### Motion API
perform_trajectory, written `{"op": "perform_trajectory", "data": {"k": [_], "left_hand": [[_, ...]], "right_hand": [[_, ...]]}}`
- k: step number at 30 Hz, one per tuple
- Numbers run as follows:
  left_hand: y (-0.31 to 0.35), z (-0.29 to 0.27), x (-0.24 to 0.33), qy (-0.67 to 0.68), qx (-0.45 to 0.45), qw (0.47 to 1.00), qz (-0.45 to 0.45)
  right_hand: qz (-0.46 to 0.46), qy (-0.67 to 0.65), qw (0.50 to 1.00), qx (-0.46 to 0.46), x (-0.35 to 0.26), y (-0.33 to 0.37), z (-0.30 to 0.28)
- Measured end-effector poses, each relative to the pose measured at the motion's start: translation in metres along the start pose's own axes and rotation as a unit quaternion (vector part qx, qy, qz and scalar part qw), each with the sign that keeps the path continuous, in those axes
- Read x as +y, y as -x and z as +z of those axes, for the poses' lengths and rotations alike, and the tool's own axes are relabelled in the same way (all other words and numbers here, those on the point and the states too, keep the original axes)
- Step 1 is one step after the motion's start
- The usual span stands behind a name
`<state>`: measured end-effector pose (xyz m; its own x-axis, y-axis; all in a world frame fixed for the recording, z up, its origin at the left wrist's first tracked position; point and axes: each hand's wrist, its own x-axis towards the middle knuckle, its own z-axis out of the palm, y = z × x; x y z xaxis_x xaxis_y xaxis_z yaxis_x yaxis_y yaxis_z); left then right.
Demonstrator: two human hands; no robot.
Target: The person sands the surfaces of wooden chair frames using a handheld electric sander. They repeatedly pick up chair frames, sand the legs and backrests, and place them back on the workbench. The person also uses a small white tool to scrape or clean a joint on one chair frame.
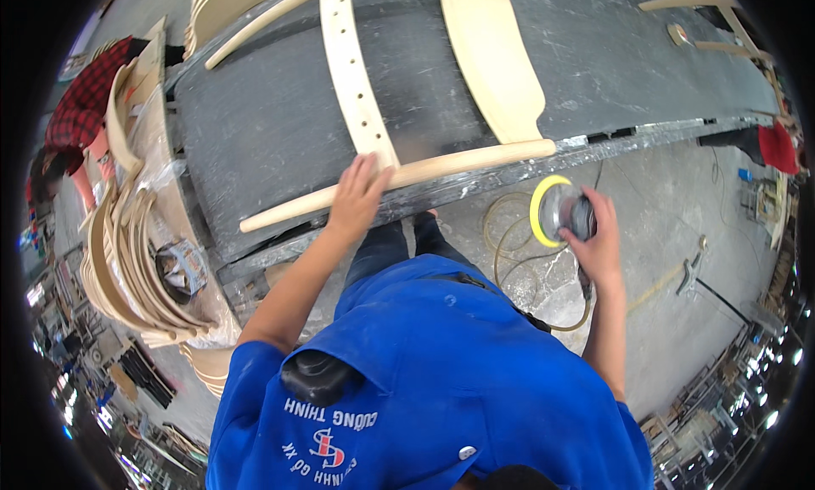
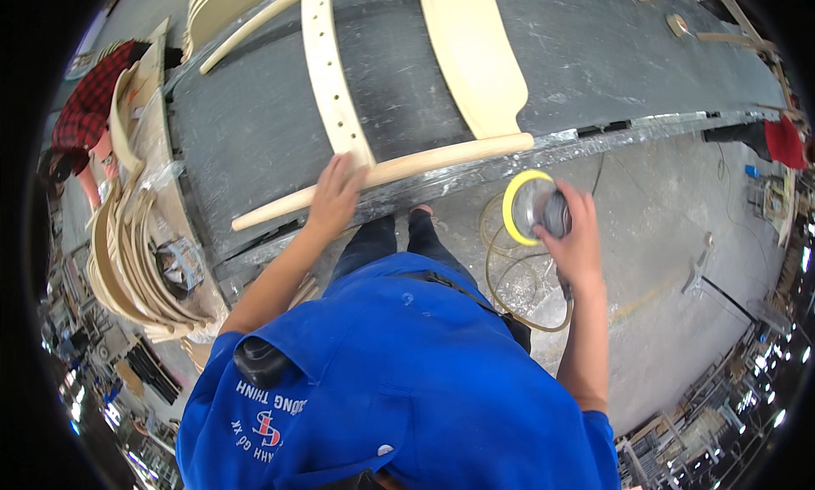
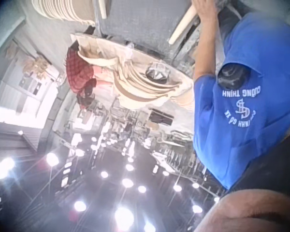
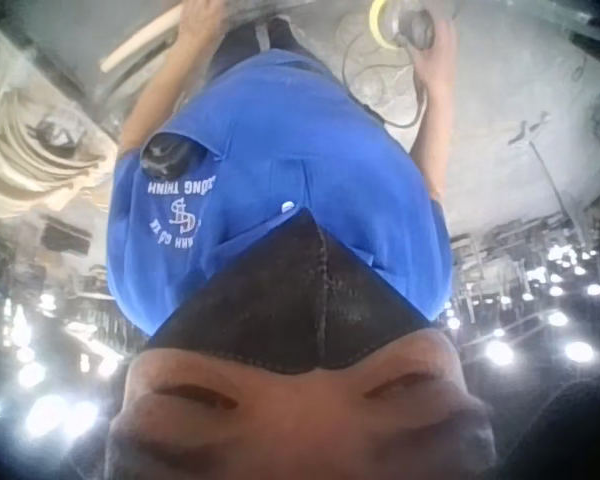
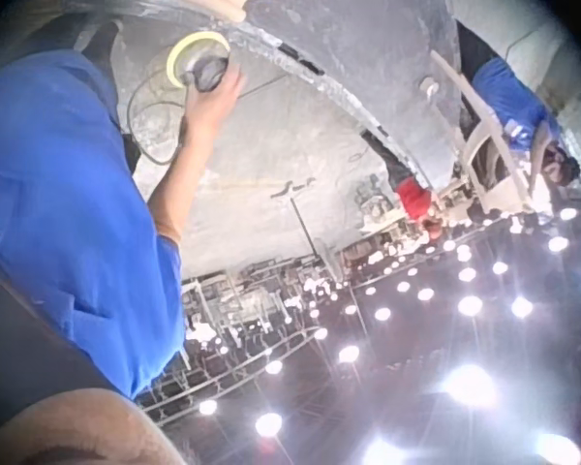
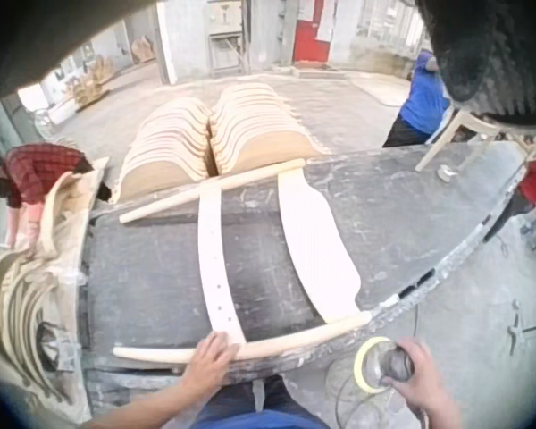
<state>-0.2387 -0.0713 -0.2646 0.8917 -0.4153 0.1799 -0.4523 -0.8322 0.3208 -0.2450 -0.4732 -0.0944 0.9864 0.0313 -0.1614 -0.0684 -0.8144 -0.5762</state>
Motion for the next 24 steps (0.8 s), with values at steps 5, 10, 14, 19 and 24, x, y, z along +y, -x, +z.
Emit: {"op": "perform_trajectory", "data": {"k": [5,10,14,19,24], "left_hand": [[0.022,-0.02,-0.024,0.12,0.007,0.991,-0.053],[-0.044,-0.001,-0.07,0.269,0.095,0.909,-0.304],[-0.149,0.014,-0.134,0.531,0.077,0.693,-0.481],[-0.226,0.027,-0.183,0.729,-0.031,0.507,-0.46],[-0.234,0.036,-0.179,0.7,-0.005,0.547,-0.459]], "right_hand": [[-0.026,0.04,0.998,0.03,-0.014,-0.051,-0.036],[0.015,0.056,0.998,0.013,-0.035,-0.051,-0.031],[0.047,0.038,0.998,-0.026,-0.037,-0.017,-0.017],[0.128,0.037,0.989,-0.056,-0.007,0.038,0.0],[0.256,0.043,0.965,-0.036,0.04,0.098,0.038]]}}
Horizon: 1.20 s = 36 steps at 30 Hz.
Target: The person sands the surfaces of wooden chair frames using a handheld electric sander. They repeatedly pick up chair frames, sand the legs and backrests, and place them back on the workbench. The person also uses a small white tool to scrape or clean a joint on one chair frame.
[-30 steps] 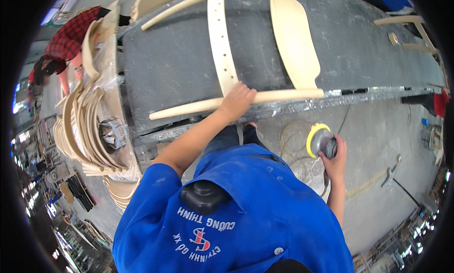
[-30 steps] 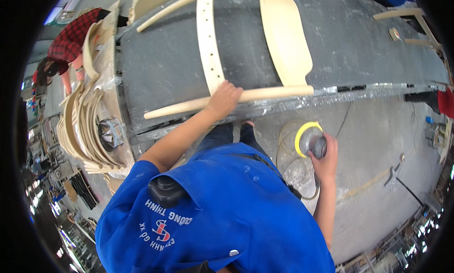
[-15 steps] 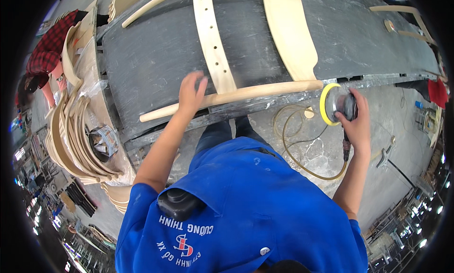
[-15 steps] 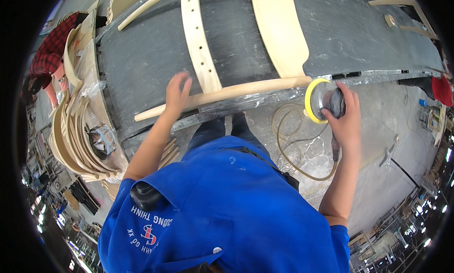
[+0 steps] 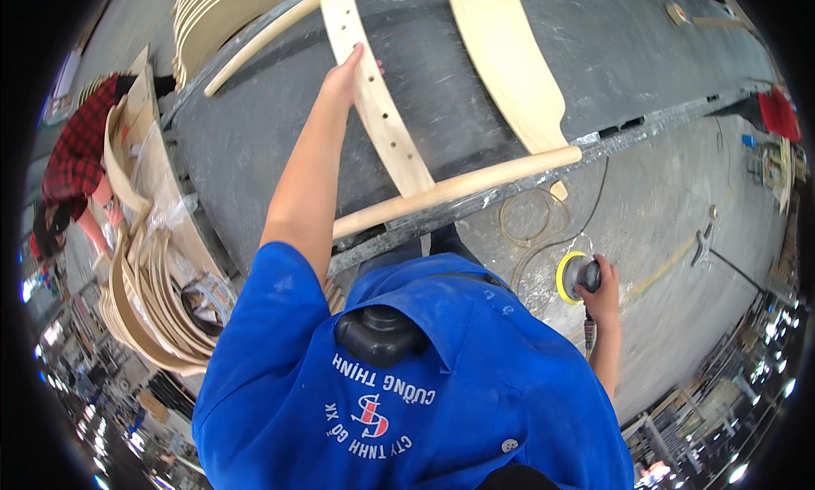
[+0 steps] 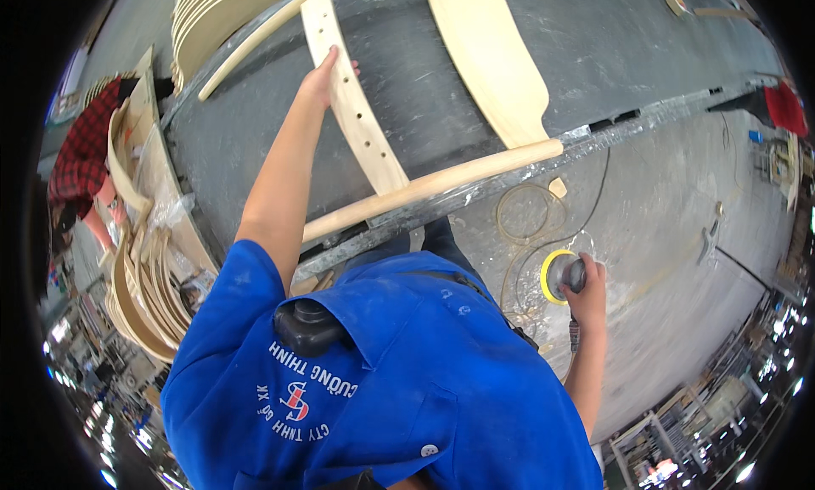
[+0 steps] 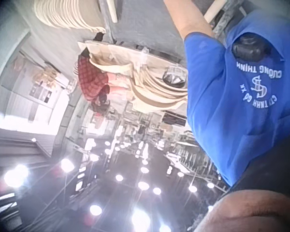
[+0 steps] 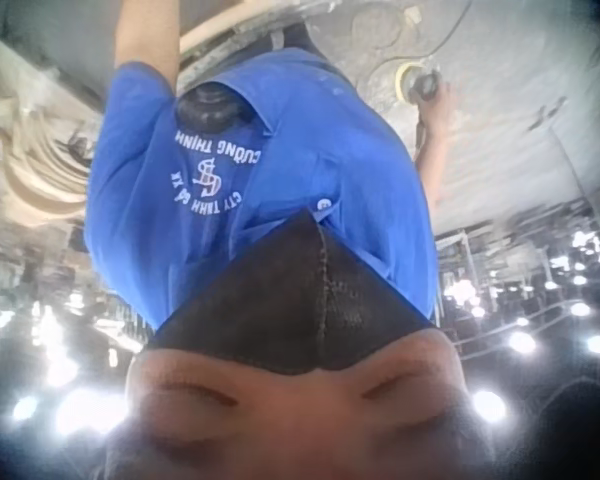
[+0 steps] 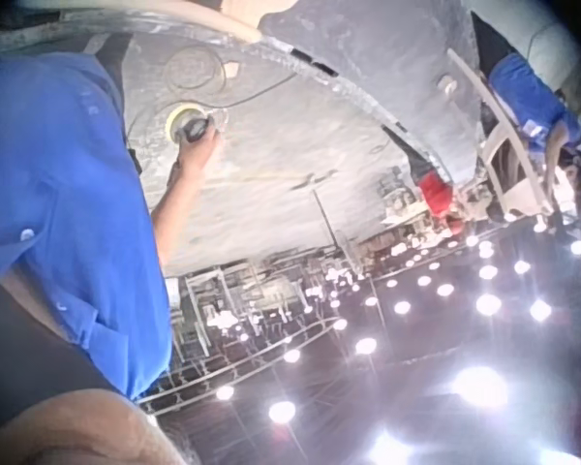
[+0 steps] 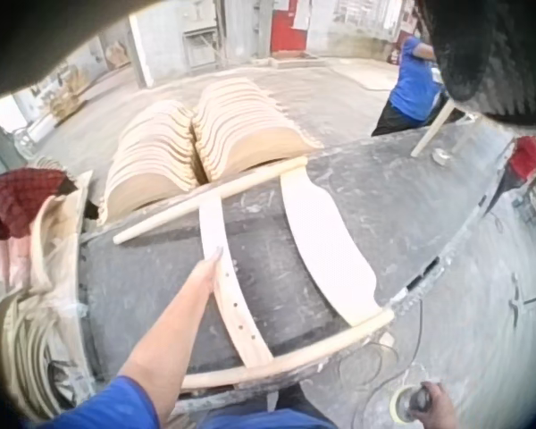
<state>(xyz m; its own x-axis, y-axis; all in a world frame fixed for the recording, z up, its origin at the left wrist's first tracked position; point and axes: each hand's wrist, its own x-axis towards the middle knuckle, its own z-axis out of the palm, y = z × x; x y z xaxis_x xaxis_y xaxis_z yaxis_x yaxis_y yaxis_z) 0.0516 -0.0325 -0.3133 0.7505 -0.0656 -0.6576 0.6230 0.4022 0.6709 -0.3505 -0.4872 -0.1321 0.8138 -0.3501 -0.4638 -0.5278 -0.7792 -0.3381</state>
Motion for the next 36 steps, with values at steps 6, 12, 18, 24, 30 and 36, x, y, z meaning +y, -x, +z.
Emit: {"op": "perform_trajectory", "data": {"k": [6,12,18,24,30,36], "left_hand": [[0.047,0.023,0.034,-0.038,0.034,0.994,0.093],[0.117,0.034,0.101,-0.077,0.038,0.97,0.228],[0.172,0.029,0.122,-0.024,-0.002,0.934,0.357],[0.213,0.012,0.137,0.048,-0.058,0.896,0.438],[0.231,-0.004,0.147,0.107,-0.069,0.848,0.514],[0.24,-0.019,0.147,0.226,-0.043,0.811,0.538]], "right_hand": [[0.098,-0.005,0.995,-0.023,0.05,0.024,0.04],[0.048,-0.017,0.999,-0.021,0.04,-0.018,0.052],[-0.037,-0.035,0.998,0.03,-0.006,-0.082,0.036],[-0.118,-0.028,0.989,0.085,-0.065,-0.159,0.036],[-0.182,0.021,0.98,0.072,-0.124,-0.221,0.077],[-0.189,-0.037,0.975,0.113,-0.161,-0.242,0.112]]}}
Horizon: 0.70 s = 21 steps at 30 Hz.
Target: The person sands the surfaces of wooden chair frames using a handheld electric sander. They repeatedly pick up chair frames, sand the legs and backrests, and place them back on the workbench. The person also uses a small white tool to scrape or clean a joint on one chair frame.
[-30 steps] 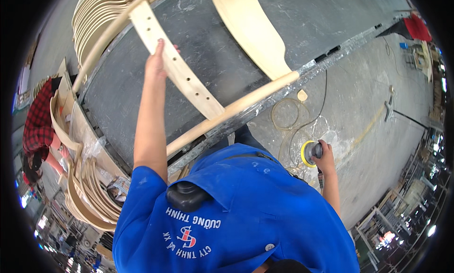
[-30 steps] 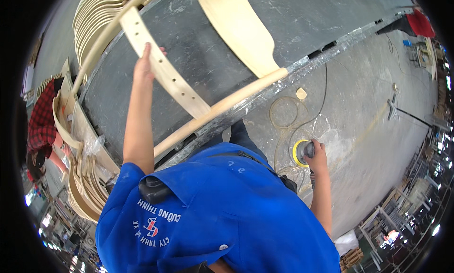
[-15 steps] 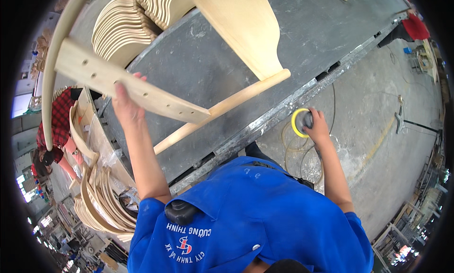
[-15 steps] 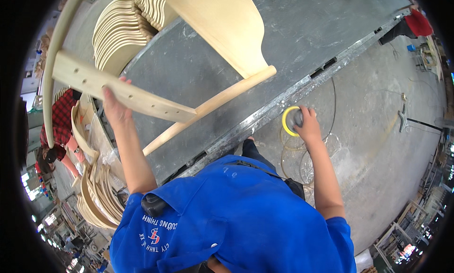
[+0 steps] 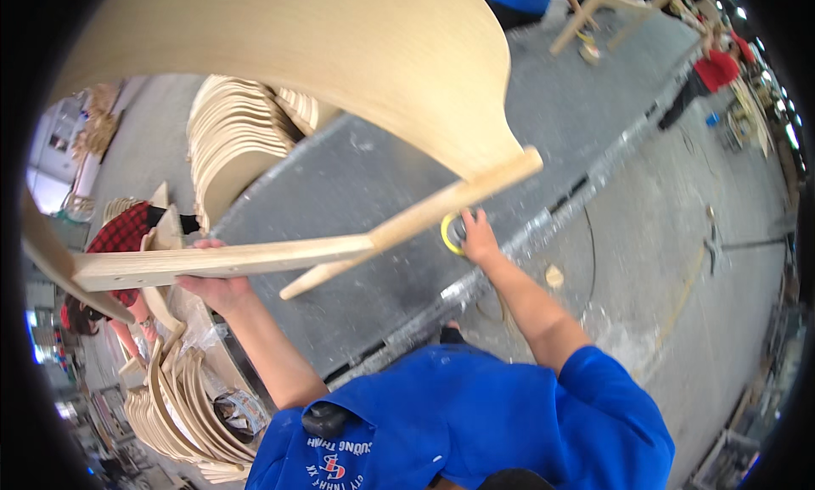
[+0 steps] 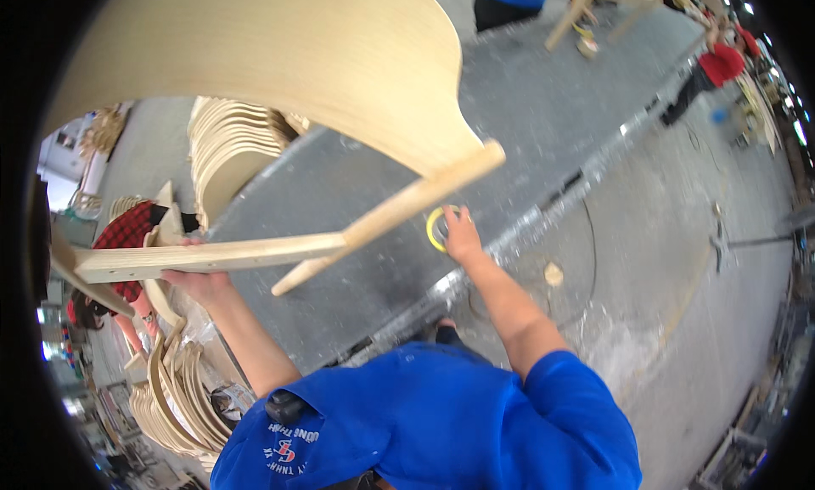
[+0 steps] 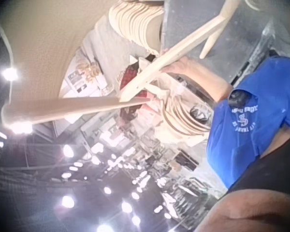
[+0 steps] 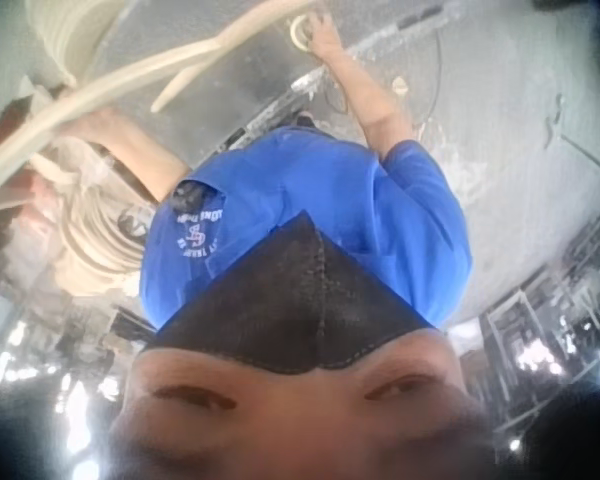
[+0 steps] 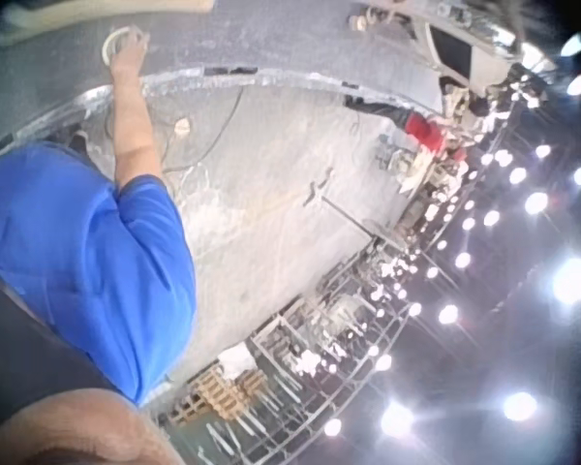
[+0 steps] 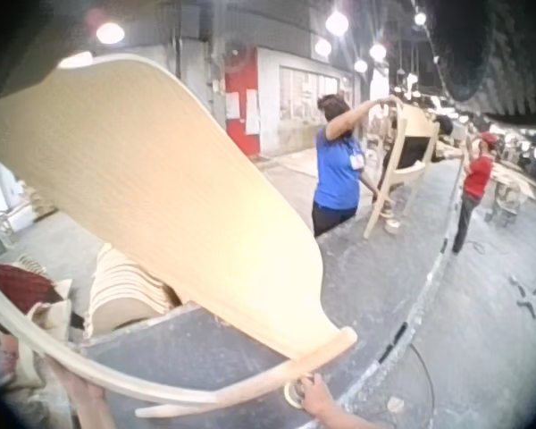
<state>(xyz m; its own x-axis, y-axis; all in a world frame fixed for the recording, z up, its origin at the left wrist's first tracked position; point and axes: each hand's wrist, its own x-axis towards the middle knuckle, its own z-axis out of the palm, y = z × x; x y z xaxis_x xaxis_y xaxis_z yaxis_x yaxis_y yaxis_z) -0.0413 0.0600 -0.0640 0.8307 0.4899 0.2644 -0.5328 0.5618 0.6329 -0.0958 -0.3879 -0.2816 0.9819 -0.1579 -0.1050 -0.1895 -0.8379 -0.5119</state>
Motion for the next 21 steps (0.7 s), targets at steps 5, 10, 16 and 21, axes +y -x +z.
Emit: {"op": "perform_trajectory", "data": {"k": [5,10,16,21], "left_hand": [[-0.009,-0.006,0.015,0.006,-0.054,0.999,0.001],[-0.019,-0.006,0.029,0.024,0.008,1.0,0.008],[-0.027,-0.005,0.048,0.0,0.013,1.0,0.02],[-0.024,-0.012,0.066,-0.022,0.008,1.0,0.019]], "right_hand": [[0.002,-0.01,0.999,-0.035,0.0,-0.012,0.004],[-0.04,0.007,0.985,-0.167,-0.027,-0.041,-0.032],[-0.281,-0.418,0.852,-0.147,-0.139,-0.011,-0.129],[-0.29,-0.636,0.704,-0.124,-0.215,0.038,-0.17]]}}
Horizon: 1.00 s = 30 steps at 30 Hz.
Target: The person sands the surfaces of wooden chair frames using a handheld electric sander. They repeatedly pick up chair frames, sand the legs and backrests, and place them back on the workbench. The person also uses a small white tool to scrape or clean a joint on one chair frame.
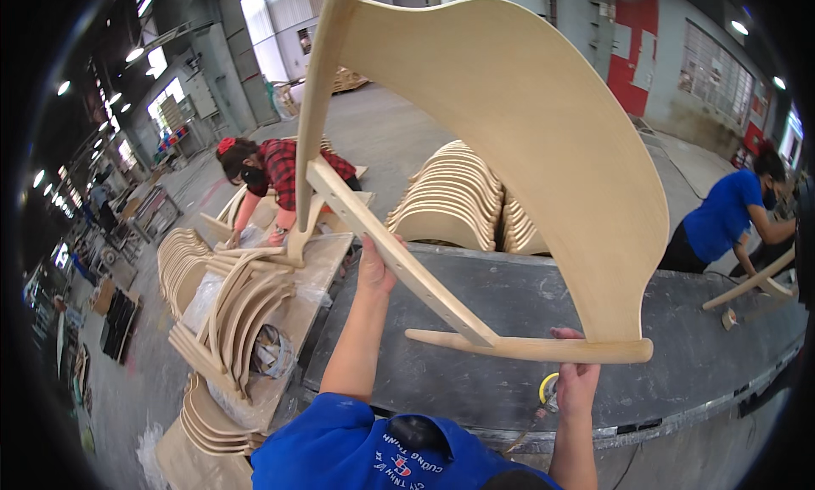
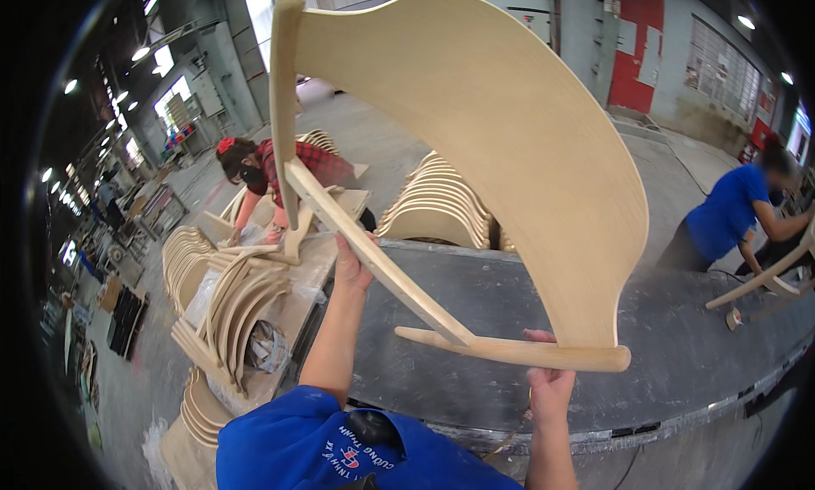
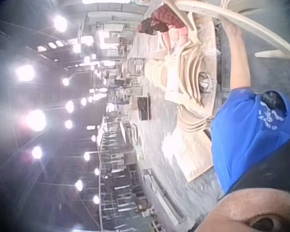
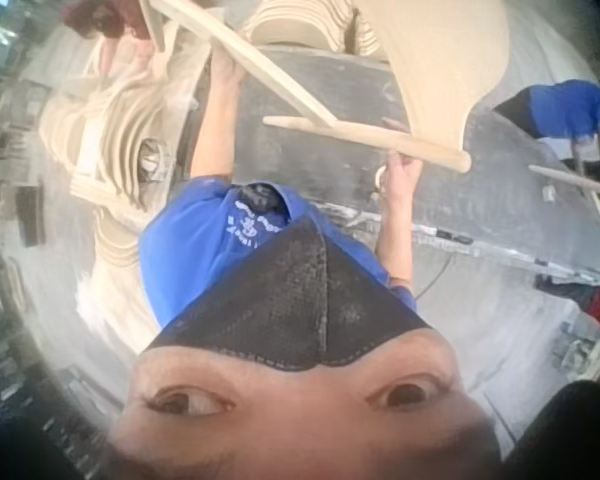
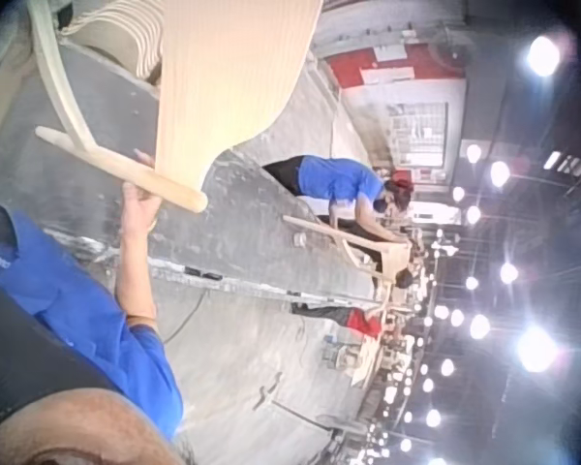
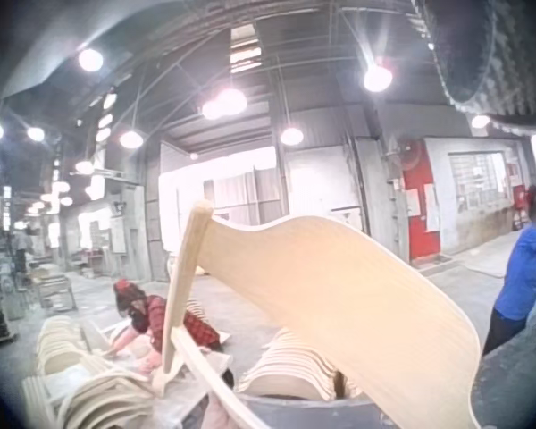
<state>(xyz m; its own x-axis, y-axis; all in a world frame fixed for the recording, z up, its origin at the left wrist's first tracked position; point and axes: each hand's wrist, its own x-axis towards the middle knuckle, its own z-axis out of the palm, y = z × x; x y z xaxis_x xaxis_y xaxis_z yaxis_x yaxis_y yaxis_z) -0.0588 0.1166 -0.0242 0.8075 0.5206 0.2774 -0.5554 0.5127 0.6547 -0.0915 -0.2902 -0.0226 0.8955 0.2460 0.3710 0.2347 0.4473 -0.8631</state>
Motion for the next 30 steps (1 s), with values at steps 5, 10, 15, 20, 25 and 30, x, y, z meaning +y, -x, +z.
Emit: {"op": "perform_trajectory", "data": {"k": [5,10,15,20,25,30], "left_hand": [[0.015,0.006,0.03,-0.068,0.022,0.997,0.002],[0.012,0.012,0.089,-0.399,0.239,0.841,0.275],[-0.044,-0.019,0.197,-0.6,0.061,0.707,0.369],[-0.064,-0.034,0.207,-0.584,-0.052,0.764,0.271],[-0.069,-0.038,0.204,-0.554,-0.043,0.77,0.315],[-0.069,-0.035,0.213,-0.563,-0.063,0.779,0.267]], "right_hand": [[-0.057,-0.036,0.998,0.021,-0.003,-0.005,0.029],[-0.077,-0.004,0.997,0.008,-0.005,0.001,0.038],[-0.072,0.004,0.997,-0.001,-0.006,0.0,0.034],[-0.079,0.002,0.997,0.013,-0.003,-0.007,0.024],[-0.073,-0.002,0.997,0.029,-0.004,-0.012,0.019],[-0.097,-0.037,0.993,0.047,0.005,-0.006,0.024]]}}
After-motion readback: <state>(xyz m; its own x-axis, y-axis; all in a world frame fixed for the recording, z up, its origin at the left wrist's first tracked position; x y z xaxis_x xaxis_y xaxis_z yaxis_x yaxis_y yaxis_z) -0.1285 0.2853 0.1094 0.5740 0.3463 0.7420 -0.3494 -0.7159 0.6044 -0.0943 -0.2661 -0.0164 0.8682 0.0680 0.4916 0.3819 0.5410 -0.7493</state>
